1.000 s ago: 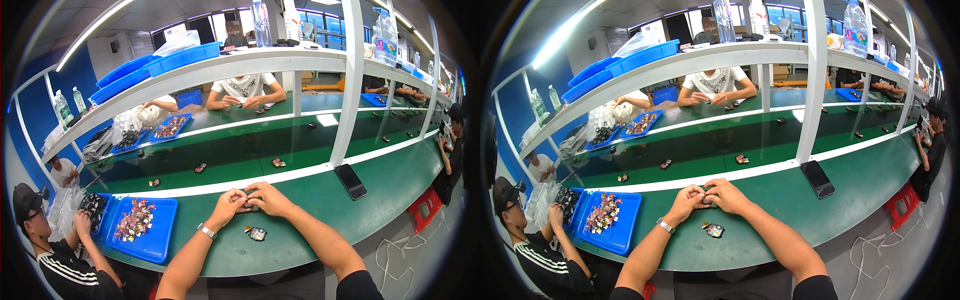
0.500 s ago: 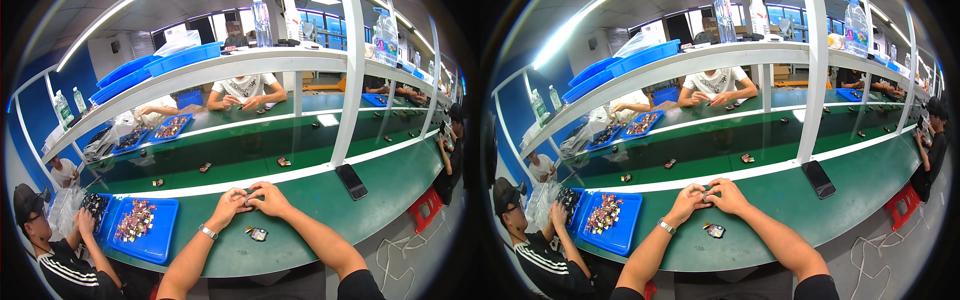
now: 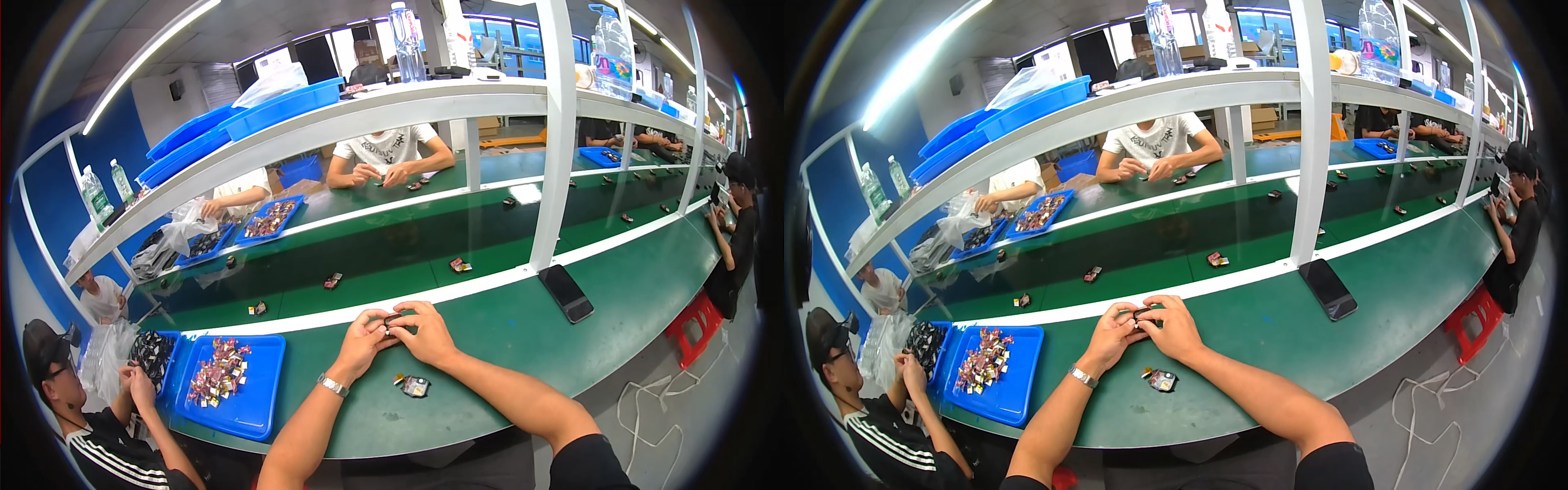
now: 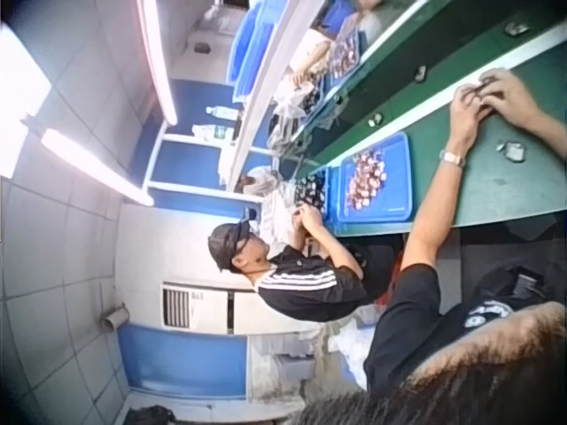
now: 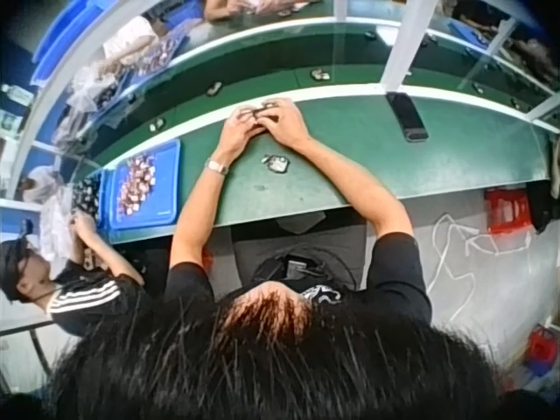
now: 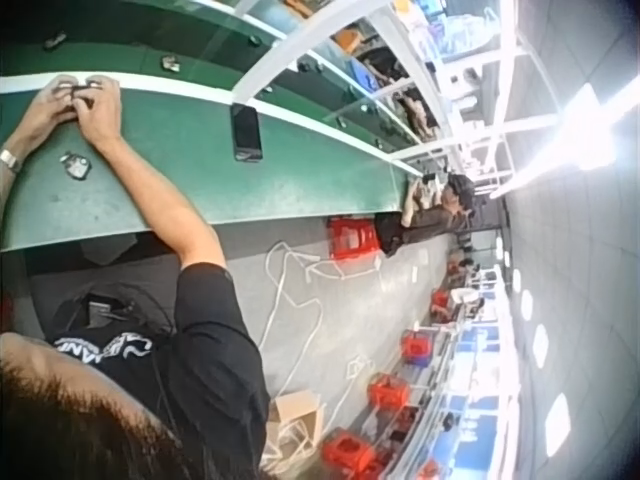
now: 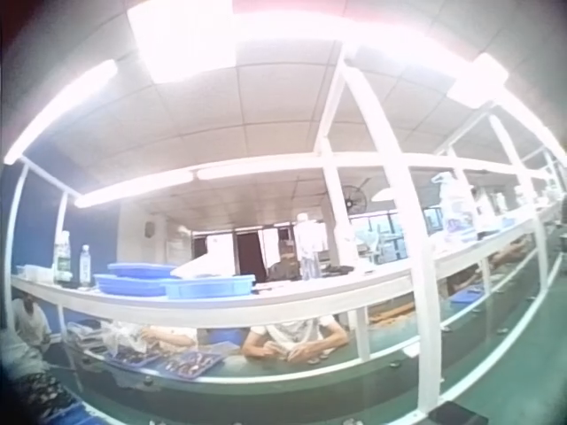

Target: Assembling small electronic components on a production line conveyor belt.

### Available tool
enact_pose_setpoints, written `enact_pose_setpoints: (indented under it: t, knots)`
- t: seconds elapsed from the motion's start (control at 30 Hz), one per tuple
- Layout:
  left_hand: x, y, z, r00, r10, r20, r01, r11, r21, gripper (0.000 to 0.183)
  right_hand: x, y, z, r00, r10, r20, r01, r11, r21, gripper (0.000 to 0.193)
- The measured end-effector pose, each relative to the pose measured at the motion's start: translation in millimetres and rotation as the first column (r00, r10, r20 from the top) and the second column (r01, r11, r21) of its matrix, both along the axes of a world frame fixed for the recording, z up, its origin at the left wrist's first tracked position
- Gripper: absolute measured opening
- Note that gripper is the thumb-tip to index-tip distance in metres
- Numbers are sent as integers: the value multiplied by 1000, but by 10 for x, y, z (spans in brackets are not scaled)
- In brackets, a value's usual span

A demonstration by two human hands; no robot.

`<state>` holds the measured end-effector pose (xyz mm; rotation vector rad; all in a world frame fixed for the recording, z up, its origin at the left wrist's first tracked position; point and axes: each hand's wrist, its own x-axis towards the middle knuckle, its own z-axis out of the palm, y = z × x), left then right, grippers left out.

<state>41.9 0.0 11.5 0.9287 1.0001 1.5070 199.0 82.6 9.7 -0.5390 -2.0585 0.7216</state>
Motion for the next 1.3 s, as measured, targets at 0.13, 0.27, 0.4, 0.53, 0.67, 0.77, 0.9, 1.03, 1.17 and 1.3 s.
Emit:
enact_pose_setpoints:
  t: [0.13,0.27,0.4,0.53,0.67,0.77,0.9,1.03,1.17,1.3]
  knots:
    - [22,-5,32,1000,5,6,-5,1000,-2,24,-23,14,-58,999,21,-29,-25,990,-137,13]
    - [4,2,26,1000,11,18,-10,999,-32,26,-10,16,-52,999,48,23,-42,974,-221,17]
    - [-24,-6,1,999,-5,33,5,1000,-10,25,-43,22,-68,998,61,8,-56,956,-289,19]
    - [-44,5,-36,999,-14,42,14,1000,-6,23,-69,23,-86,982,149,-116,-187,845,-501,19]
    - [-79,16,-93,999,-7,44,6,1000,27,21,-53,0,-96,996,91,0,-88,968,-235,19]
    - [-79,7,-81,999,-10,37,9,999,41,21,-21,-17,-47,998,66,-13,-67,996,-56,17]
    - [-95,10,-106,998,-22,57,18,997,81,20,-27,-51,-13,997,66,-33,-68,994,-87,16]
    - [-70,18,-87,998,-18,61,13,997,81,21,-35,-3,-70,996,83,-39,-88,986,-144,17]
    - [-77,25,-81,999,8,37,-11,998,68,20,-58,-33,-54,995,84,-50,-90,986,-138,18]
    - [-30,6,-52,998,52,17,-53,997,55,20,-53,-10,-34,993,116,-17,-118,988,-96,19]
